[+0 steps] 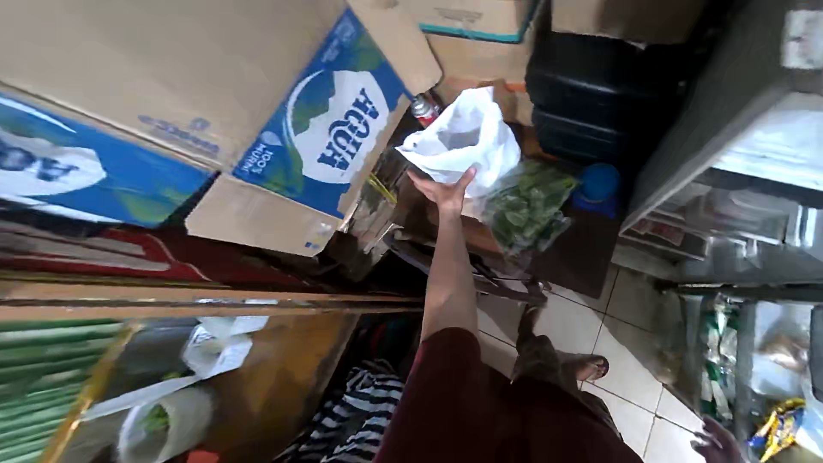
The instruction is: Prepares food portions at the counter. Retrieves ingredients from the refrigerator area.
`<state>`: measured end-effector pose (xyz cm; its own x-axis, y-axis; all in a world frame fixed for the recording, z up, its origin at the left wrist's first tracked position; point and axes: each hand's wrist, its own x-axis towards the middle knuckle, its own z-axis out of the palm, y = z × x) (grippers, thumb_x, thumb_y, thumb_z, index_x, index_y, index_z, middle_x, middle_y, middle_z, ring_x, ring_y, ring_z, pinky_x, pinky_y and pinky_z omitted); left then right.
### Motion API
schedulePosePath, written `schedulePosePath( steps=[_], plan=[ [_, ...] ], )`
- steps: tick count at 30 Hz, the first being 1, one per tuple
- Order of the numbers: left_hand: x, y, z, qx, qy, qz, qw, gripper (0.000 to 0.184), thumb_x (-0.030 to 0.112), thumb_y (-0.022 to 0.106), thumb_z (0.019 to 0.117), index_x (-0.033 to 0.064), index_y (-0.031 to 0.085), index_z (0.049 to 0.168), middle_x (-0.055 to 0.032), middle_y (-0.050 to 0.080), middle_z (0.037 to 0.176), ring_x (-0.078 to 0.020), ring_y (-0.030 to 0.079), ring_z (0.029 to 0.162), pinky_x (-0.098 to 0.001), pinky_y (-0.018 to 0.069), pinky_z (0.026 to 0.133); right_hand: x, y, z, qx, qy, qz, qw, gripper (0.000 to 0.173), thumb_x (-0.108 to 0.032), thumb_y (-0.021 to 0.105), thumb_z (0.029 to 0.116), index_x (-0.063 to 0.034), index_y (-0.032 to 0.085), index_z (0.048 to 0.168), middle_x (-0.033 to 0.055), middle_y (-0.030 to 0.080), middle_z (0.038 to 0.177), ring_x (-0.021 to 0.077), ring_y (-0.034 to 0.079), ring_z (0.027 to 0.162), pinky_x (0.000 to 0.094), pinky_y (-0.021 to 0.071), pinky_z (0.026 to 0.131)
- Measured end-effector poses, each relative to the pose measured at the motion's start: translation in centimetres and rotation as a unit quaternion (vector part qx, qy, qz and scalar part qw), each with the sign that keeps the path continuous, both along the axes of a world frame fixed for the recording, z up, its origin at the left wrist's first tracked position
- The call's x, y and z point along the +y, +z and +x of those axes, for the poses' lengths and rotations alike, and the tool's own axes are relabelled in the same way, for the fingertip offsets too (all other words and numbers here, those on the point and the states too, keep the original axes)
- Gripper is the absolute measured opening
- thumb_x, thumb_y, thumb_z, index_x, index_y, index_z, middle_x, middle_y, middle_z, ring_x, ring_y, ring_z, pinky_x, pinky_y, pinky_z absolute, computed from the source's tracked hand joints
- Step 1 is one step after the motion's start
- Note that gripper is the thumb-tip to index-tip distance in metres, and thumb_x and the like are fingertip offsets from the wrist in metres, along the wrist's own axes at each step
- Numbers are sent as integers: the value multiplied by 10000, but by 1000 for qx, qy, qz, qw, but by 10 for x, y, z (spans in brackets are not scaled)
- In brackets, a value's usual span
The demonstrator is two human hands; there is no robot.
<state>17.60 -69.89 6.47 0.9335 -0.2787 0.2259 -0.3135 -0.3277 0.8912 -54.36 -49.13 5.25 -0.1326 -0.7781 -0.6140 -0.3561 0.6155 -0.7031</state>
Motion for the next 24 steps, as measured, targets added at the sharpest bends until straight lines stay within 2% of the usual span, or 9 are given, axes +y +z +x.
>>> schedulePosePath(
  steps=[5,9,12,17,19,20,21,22,24],
  plan=[
    [-10,-22,75,114,-94,-195,970,1508,237,941,656,90,-237,1584,-272,34,1670,-291,348,1485,-433,458,1139,-147,43,149,44,260,-230,937,572,-203,703,897,15,548,1403,211,604,1361,275,625,1193,430,552,991],
    [-7,-44,106,95,-183,-200,958,1728,398,1019,447,31,-239,1574,-275,42,1672,-290,295,1517,-437,393,1200,-261,93,304,105,384,-341,852,705,-413,714,883,-34,532,1449,239,558,1423,324,589,1258,476,529,1020],
    [-9,-29,100,139,-246,-120,952,1770,237,1047,364,99,-212,1601,-230,48,1690,-257,316,1514,-424,406,1193,-322,116,428,147,432,-381,804,842,-400,788,847,-40,434,1521,277,480,1489,388,556,1298,517,523,1032],
    [-27,-25,95,203,-373,101,900,1665,227,1038,511,287,-207,1614,-226,360,1594,-317,576,1312,-528,534,1047,-384,99,585,198,538,-329,751,1354,-196,981,640,-158,89,1658,203,5,1712,508,323,1470,697,468,1031],
    [-33,-31,99,157,-422,240,860,1386,228,955,690,175,-39,1653,-252,590,1383,-387,651,1187,-593,534,996,-398,80,616,223,567,-294,736,1447,-179,998,609,-208,11,1666,192,53,1714,526,337,1454,717,436,1041],
    [-33,-33,100,133,-432,287,845,1083,197,877,783,118,208,1631,-247,654,1279,-420,663,1133,-641,528,954,-401,74,628,230,571,-263,743,1473,-177,1006,593,-238,-3,1665,224,183,1682,543,391,1411,730,435,1028],
    [-32,-32,98,128,-419,303,846,691,166,819,833,93,524,1454,-237,693,1176,-438,671,1076,-677,523,901,-401,69,637,228,573,-225,754,1493,-186,1013,578,-269,-12,1661,251,296,1631,553,431,1374,742,436,1014],
    [-35,-29,98,150,-399,315,848,407,166,760,887,71,663,1271,-226,707,1126,-423,673,1064,-668,520,899,-401,63,645,221,573,-182,768,1510,-215,1019,564,-291,-18,1659,249,336,1613,536,435,1380,734,421,1042],
    [-42,-26,101,279,-325,253,868,369,196,665,971,-22,631,1267,-231,672,1209,-352,647,1146,-569,513,991,-393,54,665,188,573,-94,792,1531,-335,1022,553,-245,-33,1659,267,363,1588,491,432,1402,686,399,1101]
  ],
)
